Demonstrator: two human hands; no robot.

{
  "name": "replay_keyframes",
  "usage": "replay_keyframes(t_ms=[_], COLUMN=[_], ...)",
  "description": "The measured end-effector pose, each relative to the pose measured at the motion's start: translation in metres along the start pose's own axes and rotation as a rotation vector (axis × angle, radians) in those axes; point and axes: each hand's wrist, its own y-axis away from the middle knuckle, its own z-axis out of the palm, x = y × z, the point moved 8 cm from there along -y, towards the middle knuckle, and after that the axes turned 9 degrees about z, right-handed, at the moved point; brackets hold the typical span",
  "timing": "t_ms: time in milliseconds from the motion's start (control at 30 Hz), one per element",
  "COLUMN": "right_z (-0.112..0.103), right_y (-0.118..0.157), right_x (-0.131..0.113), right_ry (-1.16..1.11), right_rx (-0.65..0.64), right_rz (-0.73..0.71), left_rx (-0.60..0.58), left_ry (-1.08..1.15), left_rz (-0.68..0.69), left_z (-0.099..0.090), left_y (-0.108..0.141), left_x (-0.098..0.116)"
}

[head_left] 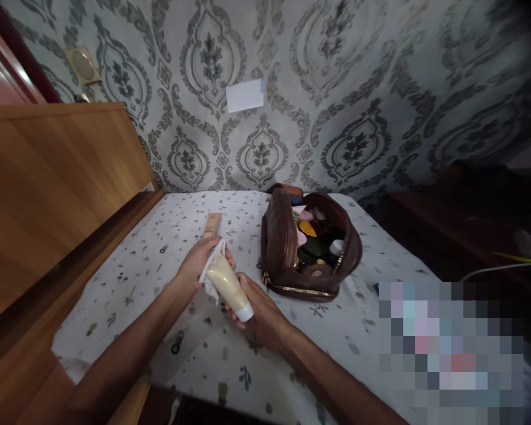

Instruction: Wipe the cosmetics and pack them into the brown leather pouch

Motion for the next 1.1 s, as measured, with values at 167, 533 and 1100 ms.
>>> replay_keyframes(t_ms=[167,533,1100], right_z=[0.001,-0.016,0.005], right_y=[-0.001,-0.003,0.011], right_x=[0.0,-0.01,-0.02], right_ry=[-0.151,-0.35,-0.133], right_rx=[-0.05,0.133,0.054], right_rz=[0.004,-0.135,-0.207], left_rx=[0.219,-0.211,-0.019], left_ry=[0.138,-0.842,-0.633], left_rz=[0.101,0.755,0.544], left_z=[-0.013,0.046,0.018], left_y=[-0.002,0.078,0.051], left_x=[0.01,-0.017,0.02])
